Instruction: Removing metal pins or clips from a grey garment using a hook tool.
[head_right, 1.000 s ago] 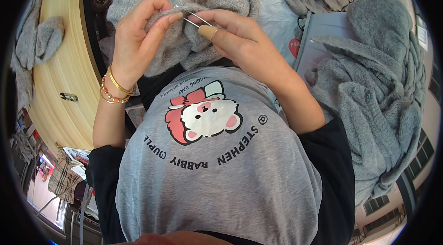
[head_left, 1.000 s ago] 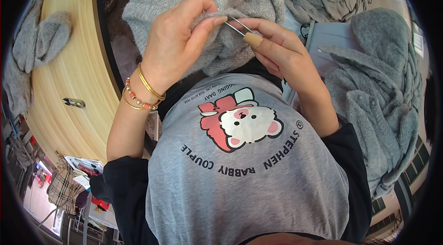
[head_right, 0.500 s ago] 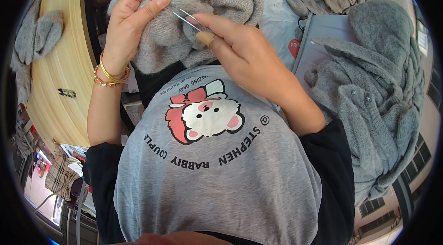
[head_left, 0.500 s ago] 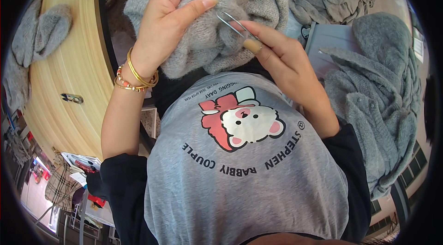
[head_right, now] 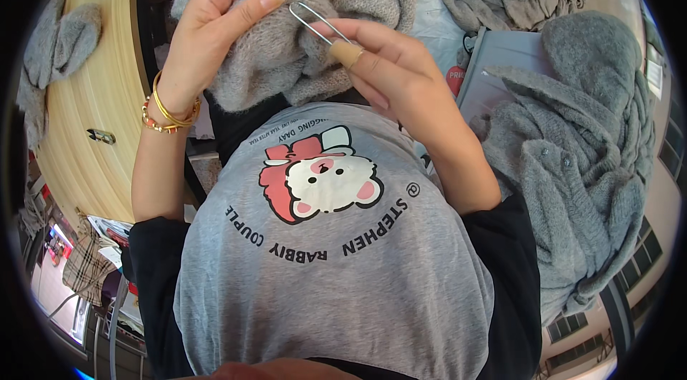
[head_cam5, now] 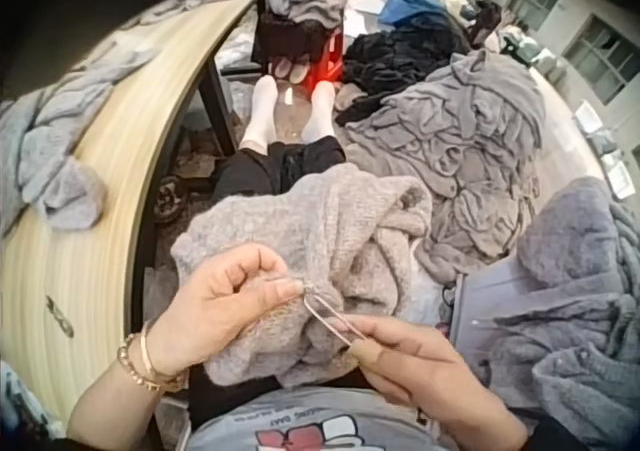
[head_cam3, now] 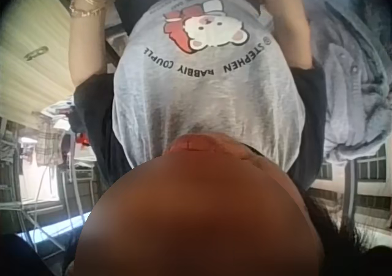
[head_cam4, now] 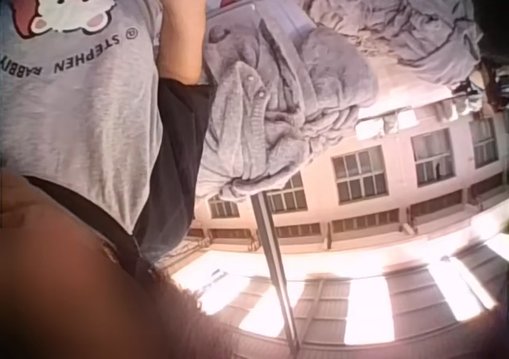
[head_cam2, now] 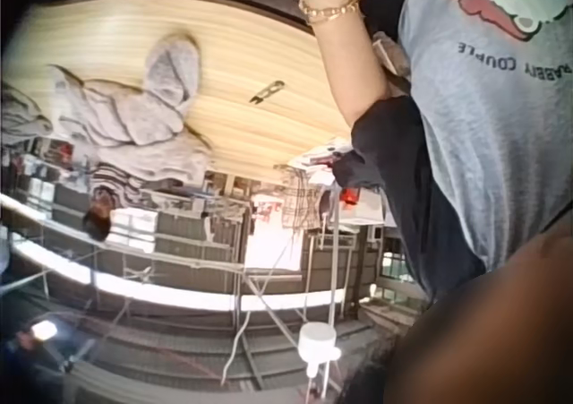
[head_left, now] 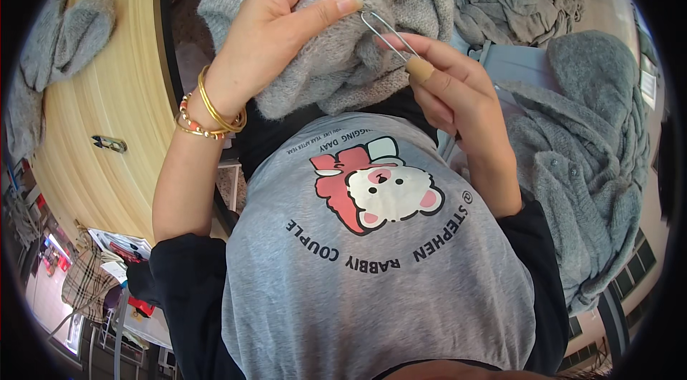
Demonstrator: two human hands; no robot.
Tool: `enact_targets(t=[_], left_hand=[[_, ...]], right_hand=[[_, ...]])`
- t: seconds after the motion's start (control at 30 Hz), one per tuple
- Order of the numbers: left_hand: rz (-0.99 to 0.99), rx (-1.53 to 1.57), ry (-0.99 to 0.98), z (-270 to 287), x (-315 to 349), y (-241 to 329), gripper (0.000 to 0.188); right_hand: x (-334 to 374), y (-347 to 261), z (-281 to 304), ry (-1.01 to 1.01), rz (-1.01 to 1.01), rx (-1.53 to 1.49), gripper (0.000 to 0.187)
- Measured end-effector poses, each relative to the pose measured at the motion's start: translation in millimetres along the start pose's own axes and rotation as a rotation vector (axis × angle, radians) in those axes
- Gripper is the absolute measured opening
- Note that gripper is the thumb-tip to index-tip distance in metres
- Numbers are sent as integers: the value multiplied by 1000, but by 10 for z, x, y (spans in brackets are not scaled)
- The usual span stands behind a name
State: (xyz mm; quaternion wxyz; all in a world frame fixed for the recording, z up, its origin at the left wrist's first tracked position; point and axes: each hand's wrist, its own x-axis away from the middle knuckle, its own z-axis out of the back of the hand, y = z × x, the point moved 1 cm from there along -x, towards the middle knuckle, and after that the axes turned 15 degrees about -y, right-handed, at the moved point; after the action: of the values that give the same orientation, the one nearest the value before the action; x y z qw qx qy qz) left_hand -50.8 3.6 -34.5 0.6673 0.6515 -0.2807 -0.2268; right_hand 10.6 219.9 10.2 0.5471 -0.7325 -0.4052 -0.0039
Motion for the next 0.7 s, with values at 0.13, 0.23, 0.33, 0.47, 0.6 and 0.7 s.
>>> enact_targets(t=[0.13, 0.23, 0.33, 0.47, 0.6, 0.7], left_hand=[[-53, -135, 76, -150, 54, 113, 14], [-221, -605, 171, -319, 113, 245, 10], [-284, -653, 193, -415, 160, 234, 10], [-167, -60, 305, -438, 217, 176, 12], [30, 172, 320, -286, 143, 153, 21], [67, 171, 238, -236, 128, 129, 20]], right_hand=[[-21, 33, -36, -63, 26, -301, 36], [-17, 96, -102, 2, 57, -176, 37], [-53, 180, -191, 62, 144, -99, 36], [-50, 193, -228, 57, 171, -105, 36], [-71, 222, -166, 9, 185, -59, 38], [-81, 233, -160, -1, 182, -34, 39]])
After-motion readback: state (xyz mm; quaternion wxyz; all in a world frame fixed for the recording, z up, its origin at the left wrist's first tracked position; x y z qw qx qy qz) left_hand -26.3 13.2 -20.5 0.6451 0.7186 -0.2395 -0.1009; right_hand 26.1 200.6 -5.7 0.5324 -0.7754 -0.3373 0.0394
